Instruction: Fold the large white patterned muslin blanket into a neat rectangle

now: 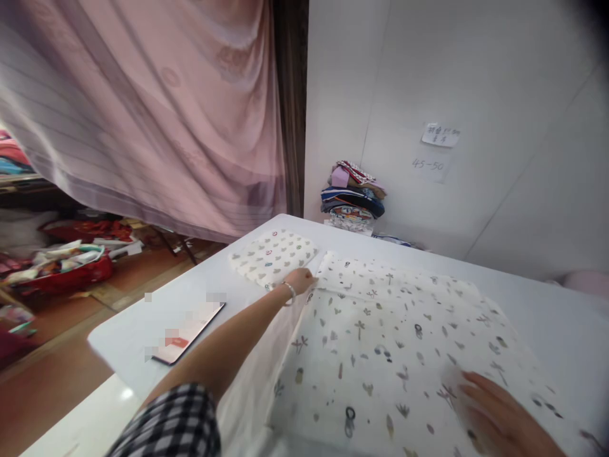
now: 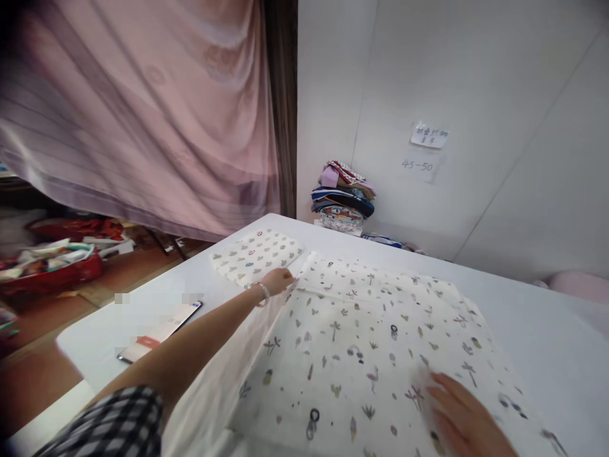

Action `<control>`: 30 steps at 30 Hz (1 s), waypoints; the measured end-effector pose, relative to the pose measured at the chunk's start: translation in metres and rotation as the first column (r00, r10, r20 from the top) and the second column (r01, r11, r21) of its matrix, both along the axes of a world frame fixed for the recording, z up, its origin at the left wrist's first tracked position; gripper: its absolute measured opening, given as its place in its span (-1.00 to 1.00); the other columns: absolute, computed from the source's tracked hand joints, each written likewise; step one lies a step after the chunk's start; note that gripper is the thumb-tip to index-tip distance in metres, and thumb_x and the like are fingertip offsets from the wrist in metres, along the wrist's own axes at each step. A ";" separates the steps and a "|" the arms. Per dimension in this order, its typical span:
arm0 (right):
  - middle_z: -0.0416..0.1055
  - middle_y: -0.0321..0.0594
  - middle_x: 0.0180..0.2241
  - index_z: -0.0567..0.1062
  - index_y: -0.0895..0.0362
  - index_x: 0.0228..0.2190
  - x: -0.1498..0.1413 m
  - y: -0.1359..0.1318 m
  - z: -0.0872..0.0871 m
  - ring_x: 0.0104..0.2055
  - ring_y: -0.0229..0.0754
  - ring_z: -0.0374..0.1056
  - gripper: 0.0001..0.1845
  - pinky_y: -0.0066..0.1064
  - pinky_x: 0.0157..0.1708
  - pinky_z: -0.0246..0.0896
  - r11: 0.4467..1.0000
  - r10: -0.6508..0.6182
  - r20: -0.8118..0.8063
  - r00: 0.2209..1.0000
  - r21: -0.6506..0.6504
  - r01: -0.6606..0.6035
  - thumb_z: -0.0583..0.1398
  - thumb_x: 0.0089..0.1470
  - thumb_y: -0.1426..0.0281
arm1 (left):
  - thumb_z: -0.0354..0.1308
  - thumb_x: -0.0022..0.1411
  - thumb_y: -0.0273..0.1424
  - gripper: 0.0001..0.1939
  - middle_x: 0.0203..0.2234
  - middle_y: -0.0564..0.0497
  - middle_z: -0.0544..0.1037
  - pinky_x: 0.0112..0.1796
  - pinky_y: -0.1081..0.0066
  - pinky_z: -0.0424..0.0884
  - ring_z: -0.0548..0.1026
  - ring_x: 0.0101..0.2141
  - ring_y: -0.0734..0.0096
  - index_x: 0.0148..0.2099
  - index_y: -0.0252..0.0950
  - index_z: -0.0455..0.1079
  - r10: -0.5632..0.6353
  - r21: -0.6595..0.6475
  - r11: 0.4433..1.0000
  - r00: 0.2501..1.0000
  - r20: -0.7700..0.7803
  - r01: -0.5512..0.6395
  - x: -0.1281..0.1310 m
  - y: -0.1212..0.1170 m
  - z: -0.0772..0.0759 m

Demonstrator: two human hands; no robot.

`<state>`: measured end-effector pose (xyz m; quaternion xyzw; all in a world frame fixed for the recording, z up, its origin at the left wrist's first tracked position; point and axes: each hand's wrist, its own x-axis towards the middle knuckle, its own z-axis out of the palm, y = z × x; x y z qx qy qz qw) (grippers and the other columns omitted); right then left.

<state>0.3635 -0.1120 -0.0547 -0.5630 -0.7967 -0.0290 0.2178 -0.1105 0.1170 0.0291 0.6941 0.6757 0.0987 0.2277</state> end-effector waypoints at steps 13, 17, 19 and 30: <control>0.27 -0.21 0.09 0.43 -0.01 -0.02 -0.082 0.092 -0.006 0.11 -0.04 0.20 -0.63 -0.16 0.01 0.28 0.987 0.160 0.060 0.985 -0.015 -0.159 0.07 0.13 0.29 | -0.03 0.14 -0.49 -0.58 0.02 -0.10 0.41 -0.17 0.32 0.39 0.43 -0.12 0.20 0.04 -0.21 0.37 -0.109 0.077 0.991 0.993 -0.055 0.113 0.045 0.144 -0.037; 0.15 -0.27 0.17 0.36 -0.06 0.05 -0.080 0.084 -0.022 0.17 0.01 0.10 -0.57 -0.08 0.06 0.21 0.991 0.130 0.066 0.989 -0.020 -0.129 0.10 0.11 0.29 | 0.00 0.11 -0.49 -0.63 -0.03 -0.04 0.44 -0.14 0.39 0.36 0.44 -0.15 0.28 -0.04 -0.20 0.43 -0.187 0.080 0.978 0.978 -0.096 0.195 0.034 0.159 -0.042; 0.11 -0.29 0.18 0.34 -0.07 0.06 -0.080 0.083 -0.022 0.18 0.01 0.09 -0.55 -0.07 0.06 0.21 0.991 0.129 0.081 0.988 -0.036 -0.126 0.10 0.12 0.29 | 0.04 0.08 -0.48 -0.66 -0.06 -0.05 0.45 -0.12 0.40 0.34 0.43 -0.15 0.29 -0.09 -0.22 0.45 -0.227 0.091 0.967 0.966 -0.120 0.238 0.032 0.164 -0.042; 0.16 -0.32 0.16 0.36 -0.10 0.04 -0.082 0.083 -0.016 0.14 0.03 0.15 -0.57 -0.12 0.01 0.28 0.994 0.105 0.056 0.993 -0.047 -0.103 0.10 0.11 0.26 | -0.02 0.12 -0.50 -0.69 -0.12 -0.03 0.44 -0.14 0.44 0.32 0.42 -0.18 0.36 -0.12 -0.22 0.44 -0.318 0.119 0.930 0.923 -0.215 0.348 0.029 0.161 -0.043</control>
